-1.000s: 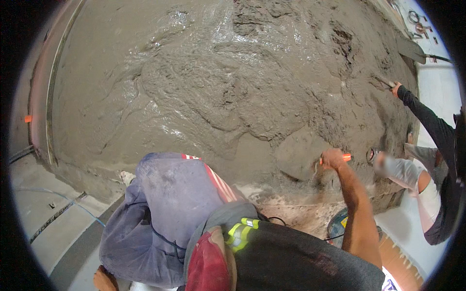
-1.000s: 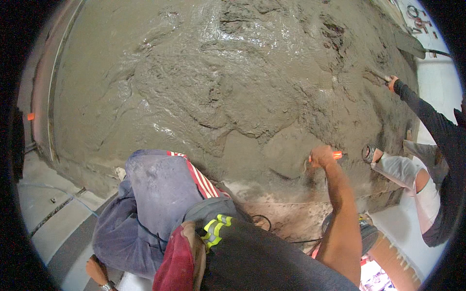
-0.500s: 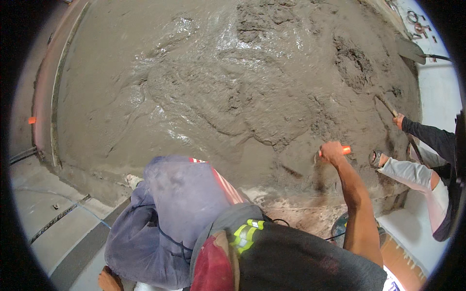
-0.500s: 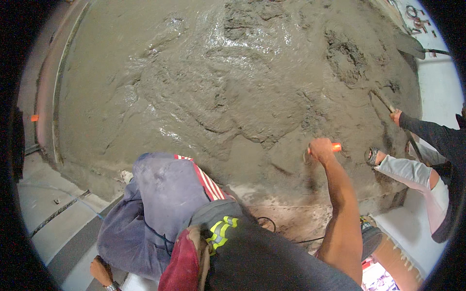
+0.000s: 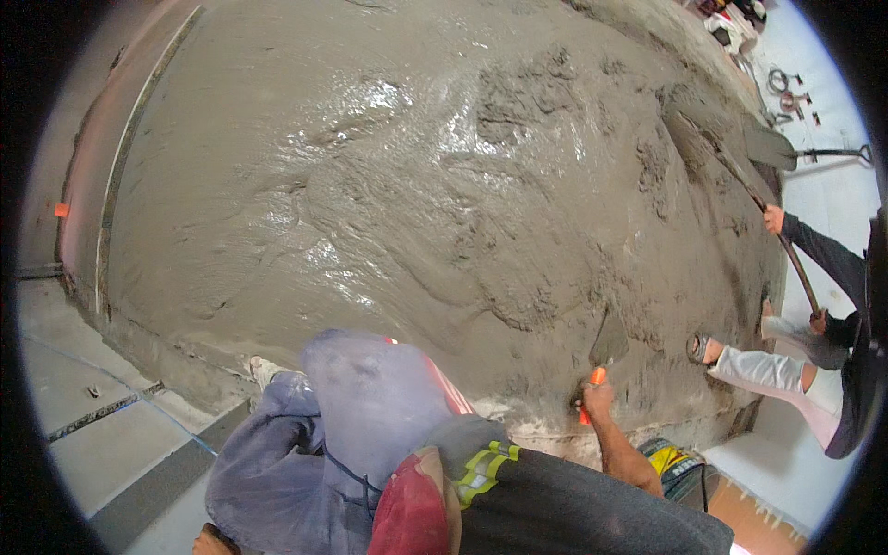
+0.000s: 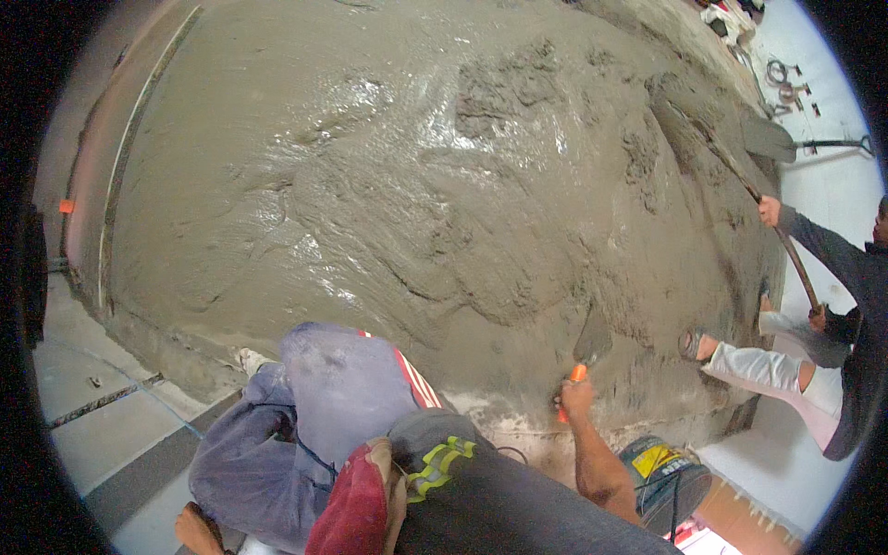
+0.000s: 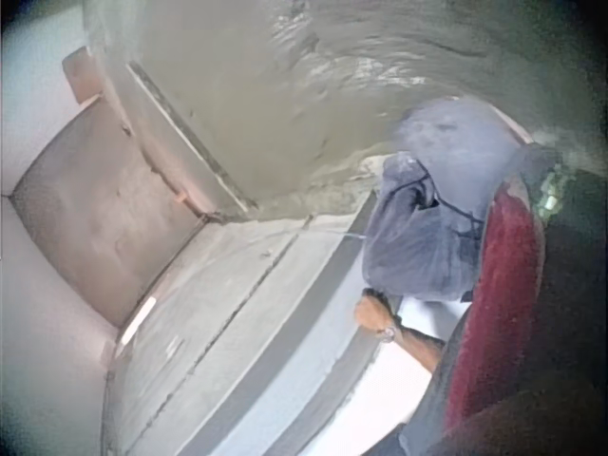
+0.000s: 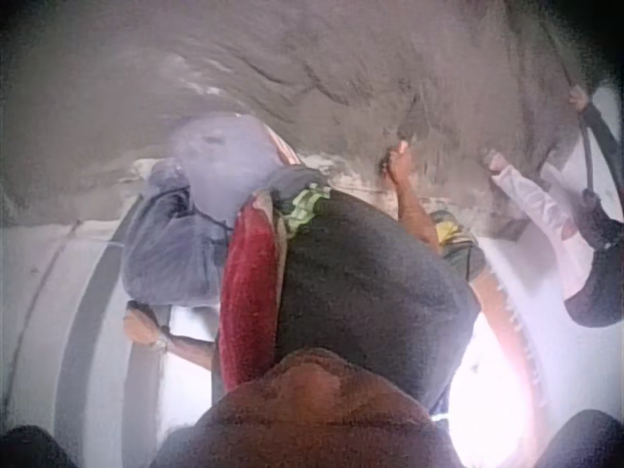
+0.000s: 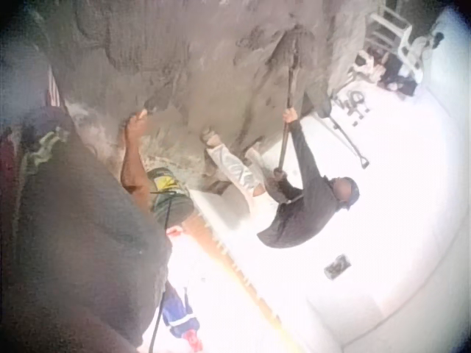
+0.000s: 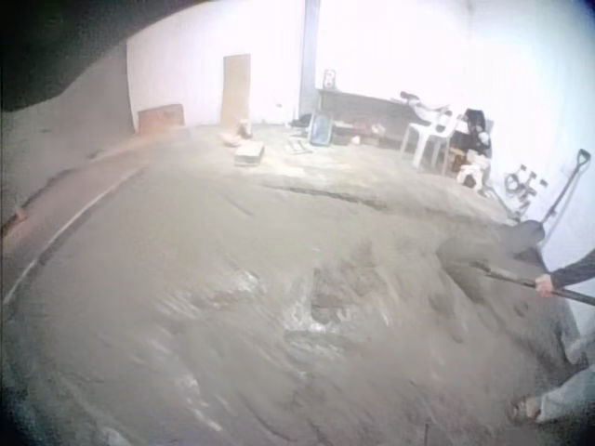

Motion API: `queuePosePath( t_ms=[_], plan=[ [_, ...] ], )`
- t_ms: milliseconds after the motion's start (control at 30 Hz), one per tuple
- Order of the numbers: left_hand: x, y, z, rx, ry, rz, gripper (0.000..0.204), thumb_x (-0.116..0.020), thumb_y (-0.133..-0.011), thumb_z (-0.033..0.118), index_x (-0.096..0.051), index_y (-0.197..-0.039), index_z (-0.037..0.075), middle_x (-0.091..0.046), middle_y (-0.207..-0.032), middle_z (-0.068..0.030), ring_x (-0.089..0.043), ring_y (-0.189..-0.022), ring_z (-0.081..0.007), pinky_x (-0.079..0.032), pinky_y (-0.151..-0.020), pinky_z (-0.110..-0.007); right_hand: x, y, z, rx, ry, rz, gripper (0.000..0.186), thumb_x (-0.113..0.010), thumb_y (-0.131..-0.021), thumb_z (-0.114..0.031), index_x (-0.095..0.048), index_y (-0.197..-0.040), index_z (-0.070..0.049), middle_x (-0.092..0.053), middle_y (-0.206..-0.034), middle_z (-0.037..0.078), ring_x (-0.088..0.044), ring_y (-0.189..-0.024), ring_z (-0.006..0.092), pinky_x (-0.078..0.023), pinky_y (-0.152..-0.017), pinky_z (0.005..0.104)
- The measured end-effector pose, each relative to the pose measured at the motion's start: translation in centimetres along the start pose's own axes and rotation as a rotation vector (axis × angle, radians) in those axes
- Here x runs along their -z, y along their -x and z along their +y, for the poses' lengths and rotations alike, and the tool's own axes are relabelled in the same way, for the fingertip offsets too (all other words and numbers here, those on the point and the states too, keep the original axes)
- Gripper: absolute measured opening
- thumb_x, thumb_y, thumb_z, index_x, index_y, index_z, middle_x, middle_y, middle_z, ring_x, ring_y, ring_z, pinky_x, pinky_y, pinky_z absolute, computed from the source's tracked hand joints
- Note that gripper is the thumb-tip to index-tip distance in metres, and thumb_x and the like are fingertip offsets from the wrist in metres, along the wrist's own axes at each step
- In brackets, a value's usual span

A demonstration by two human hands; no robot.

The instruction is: The person uses a hand trowel to smooth wet concrete on a floor. Another person is visible in the background using a shovel to spread the concrete.

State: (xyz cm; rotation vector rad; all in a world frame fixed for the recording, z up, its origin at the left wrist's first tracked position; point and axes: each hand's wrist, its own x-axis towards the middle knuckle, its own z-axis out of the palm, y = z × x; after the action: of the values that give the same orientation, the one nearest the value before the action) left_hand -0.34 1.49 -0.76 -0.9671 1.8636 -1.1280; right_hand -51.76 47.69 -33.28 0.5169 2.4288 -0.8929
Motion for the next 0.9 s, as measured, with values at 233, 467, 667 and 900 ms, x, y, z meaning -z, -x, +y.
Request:
queuePosePath(
  t_ms=[233,467,667,900],
  plan=[
    [5.4,-0.7,1.2,0.140,0.130,-0.216,0.024,-0.056,-0.078,0.037,-0.057,-0.063,0.018,-0.057,-0.059,-0.0026,-0.058,-0.052,-0.0199,-0.043,-0.044,-0.035,-21.1,-2.5,-9.2,-0.144,-0.382,0.015,0.021,-0.051,-0.072,-0.006,-0.043,-0.089,0.004,-0.054,-0.068,0.014,-0.059,-0.055,0.0264,-0.048,-0.046,0.0393],
    [7.8,-3.5,0.9,0.109,0.366,-0.150,0.026,-0.054,-0.080,0.034,-0.056,-0.060,0.016,-0.056,-0.056,-0.0045,-0.057,-0.052,-0.0218,-0.043,-0.045,-0.039,-30.1,1.7,-24.8,0.052,-0.227,-0.256,0.031,-0.055,-0.071,-0.013,-0.048,-0.093,0.008,-0.060,-0.080,0.024,-0.065,-0.070,0.0320,-0.050,-0.064,0.0415],
    [7.6,-3.3,0.6,0.151,0.467,-0.131,0.025,-0.053,-0.082,0.029,-0.056,-0.063,0.012,-0.055,-0.056,-0.0076,-0.056,-0.052,-0.0258,-0.043,-0.047,-0.040,-31.7,4.7,-34.8,0.593,0.210,-0.212,0.035,-0.059,-0.073,-0.018,-0.051,-0.099,0.005,-0.060,-0.091,0.026,-0.060,-0.092,0.0379,-0.046,-0.077,0.0454],
    [8.3,1.0,-0.9,0.218,0.592,-0.150,0.022,-0.051,-0.084,0.022,-0.057,-0.067,0.009,-0.057,-0.059,-0.0101,-0.057,-0.056,-0.0284,-0.043,-0.049,-0.042,-22.7,1.7,-20.2,0.678,-0.022,-0.128,0.042,-0.058,-0.075,-0.012,-0.050,-0.114,-0.001,-0.059,-0.103,0.017,-0.057,-0.097,0.0318,-0.043,-0.083,0.0387]
  ],
)
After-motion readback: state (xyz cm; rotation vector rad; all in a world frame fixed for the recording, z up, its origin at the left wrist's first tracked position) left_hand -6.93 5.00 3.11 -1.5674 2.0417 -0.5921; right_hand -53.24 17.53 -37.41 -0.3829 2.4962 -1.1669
